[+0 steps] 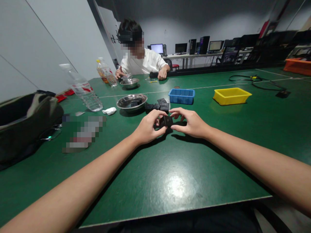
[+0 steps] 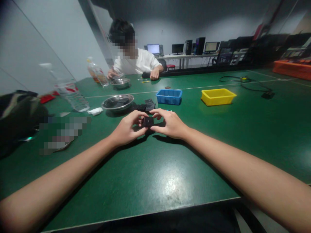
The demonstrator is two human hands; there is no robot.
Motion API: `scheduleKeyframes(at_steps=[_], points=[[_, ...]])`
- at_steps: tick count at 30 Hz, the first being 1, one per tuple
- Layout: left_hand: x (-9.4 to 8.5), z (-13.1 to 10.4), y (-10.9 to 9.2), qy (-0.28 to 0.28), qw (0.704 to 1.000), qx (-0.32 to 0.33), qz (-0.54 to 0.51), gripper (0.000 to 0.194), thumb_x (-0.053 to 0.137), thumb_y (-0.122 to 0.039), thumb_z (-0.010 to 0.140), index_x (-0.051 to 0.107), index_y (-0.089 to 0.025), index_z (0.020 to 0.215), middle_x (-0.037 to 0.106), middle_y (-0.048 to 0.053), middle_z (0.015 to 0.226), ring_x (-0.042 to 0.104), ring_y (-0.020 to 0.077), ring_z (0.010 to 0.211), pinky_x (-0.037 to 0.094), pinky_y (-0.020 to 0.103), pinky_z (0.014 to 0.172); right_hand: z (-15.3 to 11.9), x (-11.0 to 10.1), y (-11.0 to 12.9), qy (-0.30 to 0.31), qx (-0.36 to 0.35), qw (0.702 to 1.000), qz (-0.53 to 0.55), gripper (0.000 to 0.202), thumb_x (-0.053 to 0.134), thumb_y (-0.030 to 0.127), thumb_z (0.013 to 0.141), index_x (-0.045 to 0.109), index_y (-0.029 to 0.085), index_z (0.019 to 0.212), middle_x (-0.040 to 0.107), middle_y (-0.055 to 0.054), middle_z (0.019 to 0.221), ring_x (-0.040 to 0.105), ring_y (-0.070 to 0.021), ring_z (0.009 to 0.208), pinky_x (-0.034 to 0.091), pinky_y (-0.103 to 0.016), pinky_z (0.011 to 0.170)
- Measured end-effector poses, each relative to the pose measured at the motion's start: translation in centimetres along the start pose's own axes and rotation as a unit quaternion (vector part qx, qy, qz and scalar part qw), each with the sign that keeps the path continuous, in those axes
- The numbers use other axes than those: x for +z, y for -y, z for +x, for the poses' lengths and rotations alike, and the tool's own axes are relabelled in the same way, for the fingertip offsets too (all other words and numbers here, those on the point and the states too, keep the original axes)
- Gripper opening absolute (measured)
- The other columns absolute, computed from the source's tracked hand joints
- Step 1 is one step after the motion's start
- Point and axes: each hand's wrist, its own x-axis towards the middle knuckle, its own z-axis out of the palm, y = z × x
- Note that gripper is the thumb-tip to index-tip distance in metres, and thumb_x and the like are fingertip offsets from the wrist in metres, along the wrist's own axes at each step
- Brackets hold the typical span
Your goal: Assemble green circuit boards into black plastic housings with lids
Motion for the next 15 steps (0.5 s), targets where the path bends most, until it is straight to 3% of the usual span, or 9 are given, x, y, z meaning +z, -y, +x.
scheduleKeyframes(at_steps=[5,11,15], points=[[-0.24,0.14,0.00,-0.020,0.997,0.050,0.048,0.027,0.072,-0.028,0.080,0.067,-0.018,0.105,0.064,0.006,0.097,0.056,0.0156,0.078,0.051,0.029,0.072,0.13,0.02,-0.08,0.010,-0.024,0.999,-0.025,0.033,0.076,0.024,0.080,0.070,0.018,0.112,0.076,-0.008,0.106,0.068,-0.0190,0.086,0.053,-0.032,0.078],[-0.09,0.08,0.43,-0.033,0.999,0.028,0.002,0.030,0.075,-0.030,0.080,0.068,-0.017,0.106,0.068,0.008,0.102,0.063,0.0184,0.088,0.053,0.029,0.074,0.16,-0.06,-0.17,-0.004,-0.001,1.000,-0.025,0.027,0.072,0.019,0.077,0.072,0.016,0.105,0.077,-0.005,0.096,0.068,-0.0166,0.081,0.051,-0.027,0.070],[-0.27,0.15,0.75,-0.020,1.000,0.008,0.006,0.029,0.076,-0.031,0.079,0.070,-0.017,0.104,0.071,0.007,0.100,0.064,0.0173,0.083,0.052,0.028,0.071,0.16,-0.10,-0.37,-0.005,0.020,1.000,-0.017,0.025,0.072,0.020,0.077,0.072,0.016,0.102,0.077,-0.004,0.093,0.069,-0.0166,0.081,0.050,-0.026,0.070]])
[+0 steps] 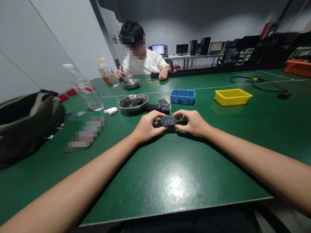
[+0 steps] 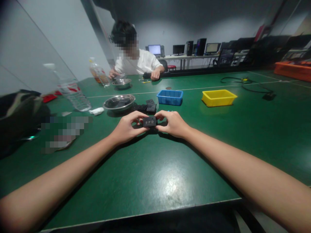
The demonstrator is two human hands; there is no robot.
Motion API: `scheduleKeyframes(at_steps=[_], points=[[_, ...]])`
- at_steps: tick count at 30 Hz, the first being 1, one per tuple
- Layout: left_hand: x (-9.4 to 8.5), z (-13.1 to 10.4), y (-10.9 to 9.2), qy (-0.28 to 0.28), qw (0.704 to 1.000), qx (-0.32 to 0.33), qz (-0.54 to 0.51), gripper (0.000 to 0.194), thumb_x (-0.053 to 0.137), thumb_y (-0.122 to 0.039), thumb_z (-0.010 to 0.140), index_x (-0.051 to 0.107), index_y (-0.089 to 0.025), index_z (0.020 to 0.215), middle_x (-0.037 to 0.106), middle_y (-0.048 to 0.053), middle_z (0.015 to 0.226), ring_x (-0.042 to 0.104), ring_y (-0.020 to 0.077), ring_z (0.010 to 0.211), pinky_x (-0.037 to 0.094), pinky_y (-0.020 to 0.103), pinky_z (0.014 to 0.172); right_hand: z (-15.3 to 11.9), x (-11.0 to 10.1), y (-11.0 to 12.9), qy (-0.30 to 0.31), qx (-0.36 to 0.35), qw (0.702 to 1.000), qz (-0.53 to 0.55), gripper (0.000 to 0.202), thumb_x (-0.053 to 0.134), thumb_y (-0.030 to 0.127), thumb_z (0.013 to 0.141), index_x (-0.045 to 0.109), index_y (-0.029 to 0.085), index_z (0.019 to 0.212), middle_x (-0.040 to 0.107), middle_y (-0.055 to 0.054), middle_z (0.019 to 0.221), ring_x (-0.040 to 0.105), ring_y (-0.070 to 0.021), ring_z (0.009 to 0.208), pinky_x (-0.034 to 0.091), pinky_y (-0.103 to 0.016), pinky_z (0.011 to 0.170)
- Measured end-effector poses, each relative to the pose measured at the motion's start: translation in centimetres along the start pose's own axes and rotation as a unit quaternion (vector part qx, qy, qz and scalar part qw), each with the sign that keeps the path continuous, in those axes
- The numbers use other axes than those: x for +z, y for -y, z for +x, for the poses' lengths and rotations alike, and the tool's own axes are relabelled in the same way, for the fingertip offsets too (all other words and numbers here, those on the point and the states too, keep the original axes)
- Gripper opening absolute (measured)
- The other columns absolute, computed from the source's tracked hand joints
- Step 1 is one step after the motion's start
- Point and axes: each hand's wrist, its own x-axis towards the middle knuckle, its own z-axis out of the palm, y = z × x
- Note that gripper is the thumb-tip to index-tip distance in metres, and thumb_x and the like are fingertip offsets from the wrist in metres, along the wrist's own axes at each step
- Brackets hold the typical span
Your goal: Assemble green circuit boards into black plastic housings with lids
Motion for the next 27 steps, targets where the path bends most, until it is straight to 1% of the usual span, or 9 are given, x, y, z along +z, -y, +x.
scheduleKeyframes(at_steps=[7,27], points=[[-0.08,-0.01,0.21,-0.002,1.000,0.024,0.019,0.026,0.076,-0.027,0.079,0.070,-0.016,0.102,0.072,0.007,0.098,0.063,0.0165,0.080,0.050,0.028,0.069,0.00,0.12,-0.21,0.010,0.010,1.000,-0.003,0.027,0.073,0.019,0.075,0.072,0.017,0.102,0.077,-0.004,0.095,0.070,-0.0168,0.083,0.050,-0.027,0.072],[-0.05,0.01,0.28,-0.003,0.999,0.043,0.015,0.024,0.076,-0.024,0.078,0.070,-0.016,0.100,0.071,0.006,0.096,0.062,0.0158,0.079,0.050,0.027,0.069,-0.03,0.07,-0.10,0.017,0.020,1.000,0.002,0.027,0.074,0.018,0.074,0.072,0.017,0.102,0.077,-0.003,0.093,0.068,-0.0158,0.081,0.049,-0.026,0.071]])
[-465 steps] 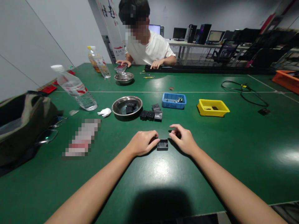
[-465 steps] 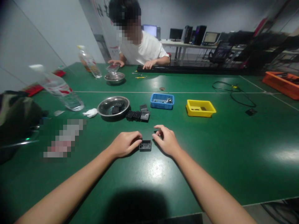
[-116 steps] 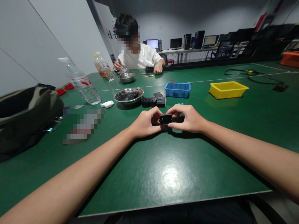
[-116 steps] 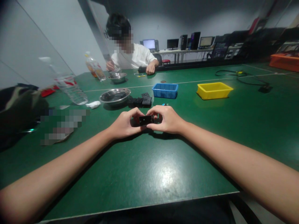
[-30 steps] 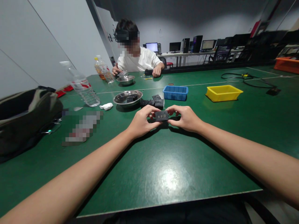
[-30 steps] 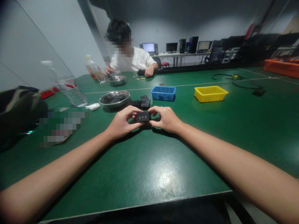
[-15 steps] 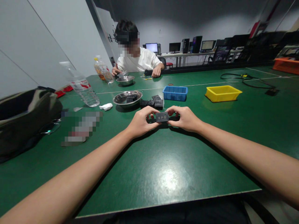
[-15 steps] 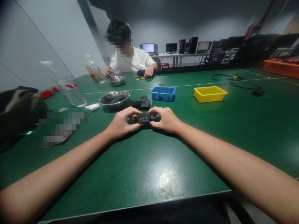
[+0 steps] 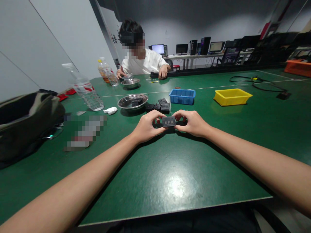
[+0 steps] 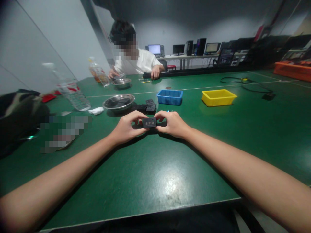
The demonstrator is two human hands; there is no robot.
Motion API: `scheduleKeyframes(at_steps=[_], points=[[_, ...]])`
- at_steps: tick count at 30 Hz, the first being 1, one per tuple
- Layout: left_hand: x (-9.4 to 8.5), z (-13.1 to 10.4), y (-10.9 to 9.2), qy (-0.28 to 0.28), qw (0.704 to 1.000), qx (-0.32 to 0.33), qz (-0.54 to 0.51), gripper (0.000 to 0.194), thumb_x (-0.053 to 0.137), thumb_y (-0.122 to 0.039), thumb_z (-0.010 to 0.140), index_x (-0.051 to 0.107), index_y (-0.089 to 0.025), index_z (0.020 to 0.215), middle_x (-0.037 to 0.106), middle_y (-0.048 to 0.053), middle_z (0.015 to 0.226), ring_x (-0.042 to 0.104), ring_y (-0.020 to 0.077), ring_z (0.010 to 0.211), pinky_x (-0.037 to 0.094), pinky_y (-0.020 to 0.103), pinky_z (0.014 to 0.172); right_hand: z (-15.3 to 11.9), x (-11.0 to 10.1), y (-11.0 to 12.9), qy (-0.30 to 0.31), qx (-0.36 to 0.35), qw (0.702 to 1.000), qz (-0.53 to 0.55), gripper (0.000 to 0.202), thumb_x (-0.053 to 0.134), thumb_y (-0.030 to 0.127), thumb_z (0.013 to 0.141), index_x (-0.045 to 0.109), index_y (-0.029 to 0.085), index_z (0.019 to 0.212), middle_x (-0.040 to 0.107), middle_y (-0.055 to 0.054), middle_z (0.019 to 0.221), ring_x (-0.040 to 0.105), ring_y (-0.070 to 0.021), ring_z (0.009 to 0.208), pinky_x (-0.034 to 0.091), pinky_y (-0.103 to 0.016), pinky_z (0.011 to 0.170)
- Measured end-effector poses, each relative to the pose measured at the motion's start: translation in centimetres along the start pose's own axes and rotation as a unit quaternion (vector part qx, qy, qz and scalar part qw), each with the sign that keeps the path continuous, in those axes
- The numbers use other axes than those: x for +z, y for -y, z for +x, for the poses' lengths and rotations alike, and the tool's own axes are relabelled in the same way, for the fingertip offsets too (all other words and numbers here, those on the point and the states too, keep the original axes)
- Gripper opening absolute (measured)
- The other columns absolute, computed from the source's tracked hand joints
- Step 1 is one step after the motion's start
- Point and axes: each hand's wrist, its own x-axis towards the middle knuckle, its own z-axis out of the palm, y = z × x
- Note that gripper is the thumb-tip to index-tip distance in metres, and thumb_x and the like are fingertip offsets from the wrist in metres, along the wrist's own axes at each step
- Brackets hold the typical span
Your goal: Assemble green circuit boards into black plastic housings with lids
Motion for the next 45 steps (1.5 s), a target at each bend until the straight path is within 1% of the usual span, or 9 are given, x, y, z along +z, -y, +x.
scheduleKeyframes(at_steps=[22,35,37,43,45], points=[[0.10,-0.04,-0.01,-0.001,1.000,0.002,-0.001,0.024,0.076,-0.024,0.077,0.070,-0.016,0.099,0.071,0.005,0.094,0.062,0.0156,0.078,0.050,0.027,0.069,0.01,-0.07,0.00,0.008,0.003,1.000,-0.001,0.028,0.074,0.018,0.074,0.072,0.018,0.102,0.076,-0.003,0.093,0.067,-0.0152,0.079,0.049,-0.026,0.070],[-0.04,0.03,-0.18,0.012,1.000,-0.018,0.009,0.027,0.075,-0.032,0.078,0.070,-0.018,0.100,0.072,0.006,0.096,0.064,0.0170,0.079,0.052,0.029,0.070,-0.04,-0.02,0.08,0.009,0.010,1.000,0.002,0.027,0.073,0.018,0.073,0.073,0.018,0.100,0.076,-0.002,0.092,0.067,-0.0153,0.079,0.049,-0.027,0.072],[-0.03,0.00,-0.10,0.024,0.999,-0.025,0.012,0.027,0.075,-0.033,0.078,0.069,-0.018,0.100,0.072,0.006,0.094,0.064,0.0173,0.079,0.052,0.029,0.071,-0.03,-0.03,0.05,0.021,0.015,1.000,-0.002,0.027,0.074,0.018,0.074,0.073,0.018,0.101,0.077,-0.002,0.092,0.068,-0.0158,0.080,0.049,-0.027,0.074],[0.18,-0.09,0.42,0.071,0.996,-0.054,0.019,0.029,0.075,-0.037,0.078,0.070,-0.017,0.098,0.071,0.004,0.087,0.065,0.0189,0.077,0.051,0.031,0.070,0.16,-0.32,-0.10,0.089,0.021,0.994,-0.053,0.026,0.077,0.025,0.077,0.078,0.018,0.102,0.079,-0.006,0.096,0.070,-0.0194,0.083,0.049,-0.029,0.076],[0.22,-0.08,0.58,0.082,0.994,-0.065,0.012,0.029,0.073,-0.039,0.079,0.070,-0.017,0.098,0.071,0.004,0.086,0.065,0.0191,0.077,0.051,0.031,0.070,0.28,-0.67,-0.32,0.093,0.009,0.993,-0.075,0.025,0.077,0.029,0.079,0.079,0.018,0.101,0.079,-0.008,0.098,0.070,-0.0210,0.086,0.049,-0.031,0.077]])
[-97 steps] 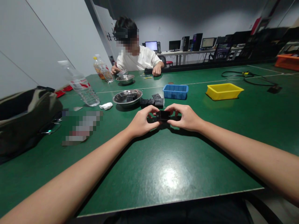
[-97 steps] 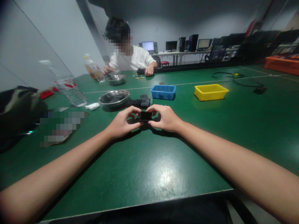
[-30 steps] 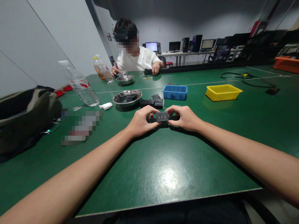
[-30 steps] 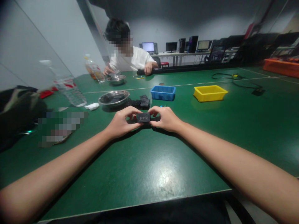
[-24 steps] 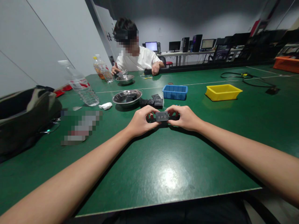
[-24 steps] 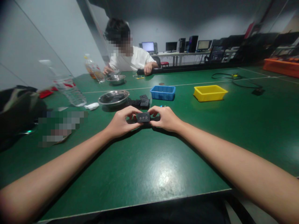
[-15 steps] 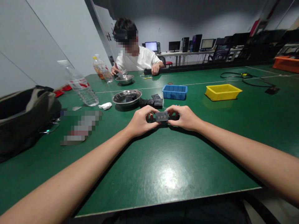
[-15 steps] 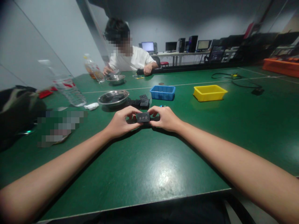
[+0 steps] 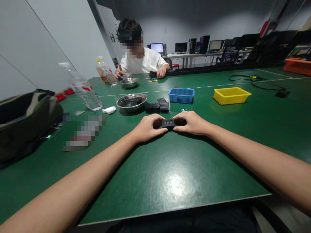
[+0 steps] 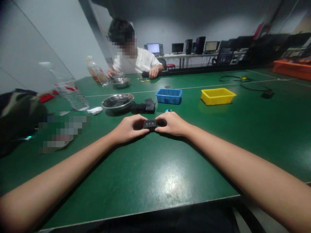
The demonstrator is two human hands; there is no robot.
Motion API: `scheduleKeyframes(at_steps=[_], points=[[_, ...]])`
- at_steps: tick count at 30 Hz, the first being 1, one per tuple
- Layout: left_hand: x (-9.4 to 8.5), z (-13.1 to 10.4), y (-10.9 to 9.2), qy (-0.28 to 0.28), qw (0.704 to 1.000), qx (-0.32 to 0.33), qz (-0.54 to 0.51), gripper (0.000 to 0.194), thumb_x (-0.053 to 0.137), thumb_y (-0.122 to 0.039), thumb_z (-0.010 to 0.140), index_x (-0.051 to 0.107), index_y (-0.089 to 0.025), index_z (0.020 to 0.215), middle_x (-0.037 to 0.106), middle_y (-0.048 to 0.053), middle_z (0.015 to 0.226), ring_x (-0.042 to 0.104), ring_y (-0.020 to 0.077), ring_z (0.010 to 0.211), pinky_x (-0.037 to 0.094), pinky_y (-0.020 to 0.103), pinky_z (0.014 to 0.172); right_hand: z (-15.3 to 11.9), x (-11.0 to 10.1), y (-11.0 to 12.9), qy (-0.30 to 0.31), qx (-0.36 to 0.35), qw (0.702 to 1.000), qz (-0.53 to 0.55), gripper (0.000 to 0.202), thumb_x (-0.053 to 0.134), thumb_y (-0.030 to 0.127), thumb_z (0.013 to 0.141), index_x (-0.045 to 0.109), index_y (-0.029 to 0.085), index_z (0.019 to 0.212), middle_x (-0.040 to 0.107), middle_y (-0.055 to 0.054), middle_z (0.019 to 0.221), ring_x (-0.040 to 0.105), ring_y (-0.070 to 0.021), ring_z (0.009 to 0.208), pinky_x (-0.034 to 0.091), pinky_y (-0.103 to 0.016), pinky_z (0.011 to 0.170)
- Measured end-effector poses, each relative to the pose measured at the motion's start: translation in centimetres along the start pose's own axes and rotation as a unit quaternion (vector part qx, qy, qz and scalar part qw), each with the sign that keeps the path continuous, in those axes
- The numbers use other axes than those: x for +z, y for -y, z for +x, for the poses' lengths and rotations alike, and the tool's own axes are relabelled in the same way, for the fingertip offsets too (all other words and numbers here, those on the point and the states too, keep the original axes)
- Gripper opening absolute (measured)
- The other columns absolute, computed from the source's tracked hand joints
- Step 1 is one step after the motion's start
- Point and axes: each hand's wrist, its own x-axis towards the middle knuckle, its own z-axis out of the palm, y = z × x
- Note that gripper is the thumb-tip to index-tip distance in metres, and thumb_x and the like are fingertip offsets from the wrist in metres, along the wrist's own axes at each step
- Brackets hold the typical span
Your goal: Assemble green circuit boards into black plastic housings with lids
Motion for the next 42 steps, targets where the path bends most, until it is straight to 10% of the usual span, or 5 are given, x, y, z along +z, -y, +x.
scheduleKeyframes(at_steps=[9,18,26,42], points=[[-0.5,0.3,1.2,0.014,0.998,-0.020,0.064,0.031,0.070,-0.047,0.079,0.066,-0.018,0.090,0.066,0.005,0.087,0.061,0.0210,0.078,0.050,0.035,0.076,-0.2,-3.3,-3.1,-0.177,0.063,0.981,-0.046,0.016,0.065,0.026,0.085,0.077,0.018,0.078,0.076,-0.005,0.079,0.062,-0.0164,0.066,0.046,-0.030,0.068],[-0.7,0.4,2.9,0.004,0.992,-0.035,0.124,0.028,0.065,-0.045,0.079,0.062,-0.020,0.090,0.060,0.005,0.086,0.058,0.0240,0.082,0.051,0.040,0.079,-0.6,-2.5,-6.3,-0.096,0.113,0.987,-0.054,0.043,0.075,0.037,0.080,0.071,0.015,0.118,0.071,-0.004,0.085,0.058,-0.0167,0.070,0.045,-0.030,0.069],[-0.6,0.0,1.7,-0.036,0.997,-0.050,0.049,0.060,0.067,-0.034,0.078,0.045,-0.017,0.131,0.057,0.010,0.112,0.060,0.0252,0.100,0.052,0.044,0.090,-0.3,-1.4,-6.1,-0.099,0.142,0.985,-0.021,0.034,0.075,0.023,0.077,0.073,0.017,0.111,0.072,-0.003,0.084,0.062,-0.0161,0.072,0.048,-0.030,0.072],[-0.5,-0.2,-0.9,-0.058,0.989,0.115,0.068,0.049,0.071,-0.039,0.088,0.055,-0.023,0.132,0.058,0.011,0.124,0.055,0.0275,0.117,0.046,0.045,0.105,-0.6,0.6,0.2,-0.095,0.003,0.974,0.207,0.035,0.057,0.013,0.081,0.074,0.017,0.112,0.078,-0.006,0.101,0.072,-0.0190,0.088,0.057,-0.033,0.083]])
